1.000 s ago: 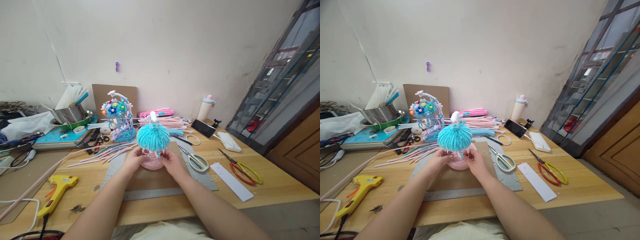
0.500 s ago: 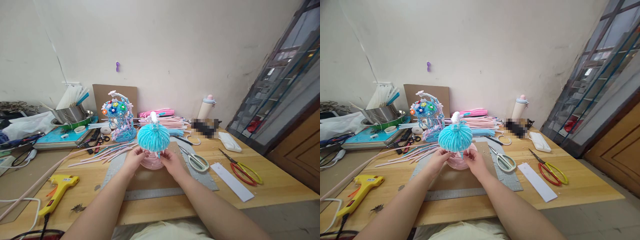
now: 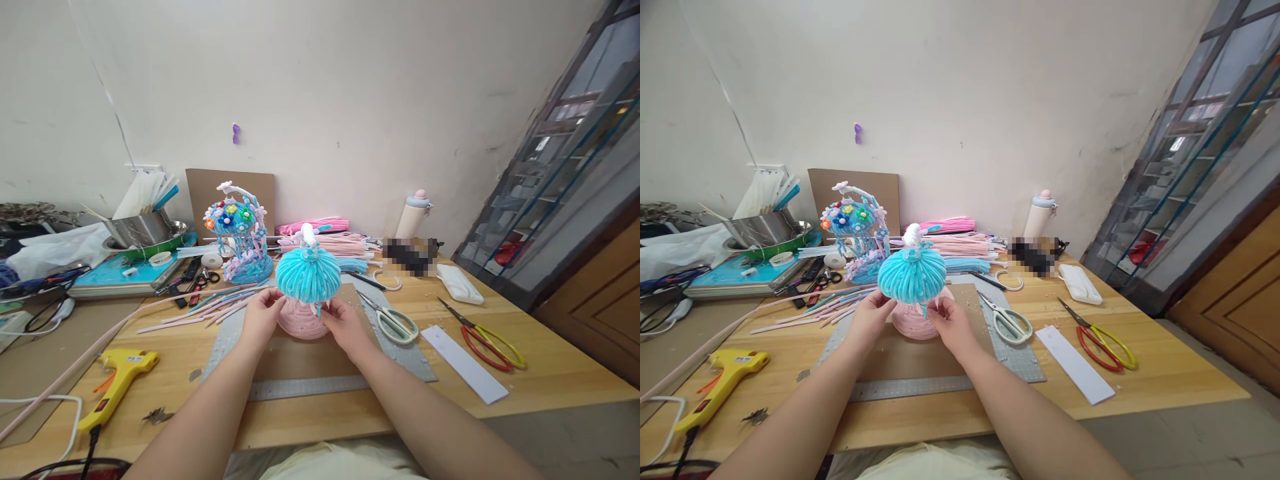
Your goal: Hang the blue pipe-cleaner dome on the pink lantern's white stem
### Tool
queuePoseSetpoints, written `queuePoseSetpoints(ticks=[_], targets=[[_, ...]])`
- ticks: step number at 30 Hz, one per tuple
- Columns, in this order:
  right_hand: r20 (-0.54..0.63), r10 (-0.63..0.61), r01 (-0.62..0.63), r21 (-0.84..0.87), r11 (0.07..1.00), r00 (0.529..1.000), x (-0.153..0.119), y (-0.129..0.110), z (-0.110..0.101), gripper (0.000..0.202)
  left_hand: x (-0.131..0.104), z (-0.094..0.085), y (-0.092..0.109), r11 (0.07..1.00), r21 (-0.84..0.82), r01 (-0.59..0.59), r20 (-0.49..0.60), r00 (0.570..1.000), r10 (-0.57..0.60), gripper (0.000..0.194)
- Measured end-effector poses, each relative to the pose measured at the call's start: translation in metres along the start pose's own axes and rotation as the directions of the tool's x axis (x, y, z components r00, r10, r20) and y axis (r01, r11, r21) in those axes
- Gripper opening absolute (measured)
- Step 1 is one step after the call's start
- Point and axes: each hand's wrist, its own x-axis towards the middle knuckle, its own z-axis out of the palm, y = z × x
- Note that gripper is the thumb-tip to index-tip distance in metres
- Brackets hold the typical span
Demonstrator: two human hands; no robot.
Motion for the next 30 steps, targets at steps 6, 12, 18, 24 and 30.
queuePoseSetpoints(ticks=[6,12,18,24,30], targets=[[-0.008,0.006,-0.006,0.015,1.000,1.000,-0.001,-0.004,0.001,0.022,0.000,-0.001,0.002,0.997,0.074,-0.007,-0.021,1.000,0.009,0.020],[-0.017,0.025,-0.025,0.033,0.999,1.000,-0.002,-0.011,0.004,0.025,-0.002,-0.001,0.005,0.986,0.165,0.034,-0.039,0.999,-0.028,0.023],[-0.029,0.011,-0.010,0.014,1.000,1.000,-0.003,-0.013,0.003,0.023,-0.003,0.000,0.007,0.980,0.198,0.037,-0.042,0.999,-0.029,0.023],[-0.048,-0.006,0.004,-0.025,1.000,0.999,-0.005,-0.014,0.003,0.021,-0.002,0.000,0.010,0.990,0.136,-0.031,-0.088,0.995,0.044,0.019],[-0.248,-0.036,0.021,-0.062,0.998,0.968,-0.009,-0.017,0.003,0.016,-0.018,-0.003,0.031,0.987,0.048,-0.154,-0.318,0.934,0.162,0.018]])
